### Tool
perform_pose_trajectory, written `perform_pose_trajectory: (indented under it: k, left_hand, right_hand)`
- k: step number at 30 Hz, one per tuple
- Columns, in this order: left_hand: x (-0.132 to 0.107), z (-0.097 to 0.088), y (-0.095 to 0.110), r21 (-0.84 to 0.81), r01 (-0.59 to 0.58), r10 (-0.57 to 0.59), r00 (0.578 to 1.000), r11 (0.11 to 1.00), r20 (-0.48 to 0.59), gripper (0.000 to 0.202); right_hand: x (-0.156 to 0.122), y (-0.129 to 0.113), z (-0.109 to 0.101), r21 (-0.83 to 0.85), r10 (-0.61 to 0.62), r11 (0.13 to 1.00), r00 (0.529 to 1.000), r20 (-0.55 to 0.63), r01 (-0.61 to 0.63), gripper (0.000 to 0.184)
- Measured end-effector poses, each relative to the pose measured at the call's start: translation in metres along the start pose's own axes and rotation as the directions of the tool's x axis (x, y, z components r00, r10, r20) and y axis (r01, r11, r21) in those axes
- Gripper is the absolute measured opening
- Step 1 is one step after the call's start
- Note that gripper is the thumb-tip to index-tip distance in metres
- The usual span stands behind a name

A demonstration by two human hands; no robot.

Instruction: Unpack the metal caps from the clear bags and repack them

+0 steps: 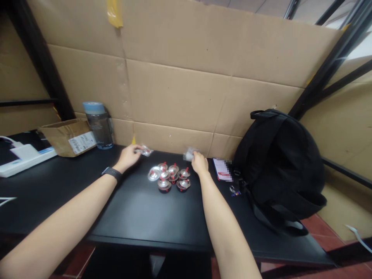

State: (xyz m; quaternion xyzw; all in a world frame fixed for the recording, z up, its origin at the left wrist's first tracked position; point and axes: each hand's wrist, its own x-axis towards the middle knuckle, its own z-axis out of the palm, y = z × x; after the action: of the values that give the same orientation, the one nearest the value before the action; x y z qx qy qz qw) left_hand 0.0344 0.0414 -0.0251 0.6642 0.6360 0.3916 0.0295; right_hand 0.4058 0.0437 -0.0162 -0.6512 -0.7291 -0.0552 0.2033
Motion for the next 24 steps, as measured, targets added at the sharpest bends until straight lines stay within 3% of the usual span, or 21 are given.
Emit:
perform_pose_trajectory:
  k: [5, 8, 14, 21, 24]
  left_hand:
    - [-0.003, 0.001, -0.008, 0.227, -0.125, 0.094, 0.985, 0.966, 0.145, 0.054]
    - [-0.005, 0.008, -0.009, 0.253, -0.201, 0.139, 0.96, 0.946, 0.242, 0.061]
    - [-0.005, 0.016, -0.003, 0.275, -0.237, 0.159, 0.947, 0.932, 0.279, 0.056]
    - [-0.008, 0.009, 0.006, 0.279, -0.261, 0.173, 0.937, 0.924, 0.305, 0.04]
    - [-0.01, 0.005, 0.011, 0.241, -0.226, 0.166, 0.955, 0.944, 0.246, 0.033]
  right_hand:
    - [-0.003, 0.003, -0.003, -0.027, -0.01, 1.0, 0.999, -0.045, 0.008, 0.027]
    - [-0.005, 0.003, -0.008, -0.003, -0.014, 1.0, 0.993, -0.117, 0.013, 0.027]
    - [-0.008, -0.005, -0.018, 0.054, 0.003, 0.998, 0.972, -0.237, 0.01, 0.025]
    - [-0.013, -0.007, -0.02, 0.099, -0.025, 0.994, 0.969, -0.245, 0.051, 0.023]
    - [-0.016, -0.011, -0.026, 0.13, -0.028, 0.99, 0.969, -0.246, 0.062, 0.025]
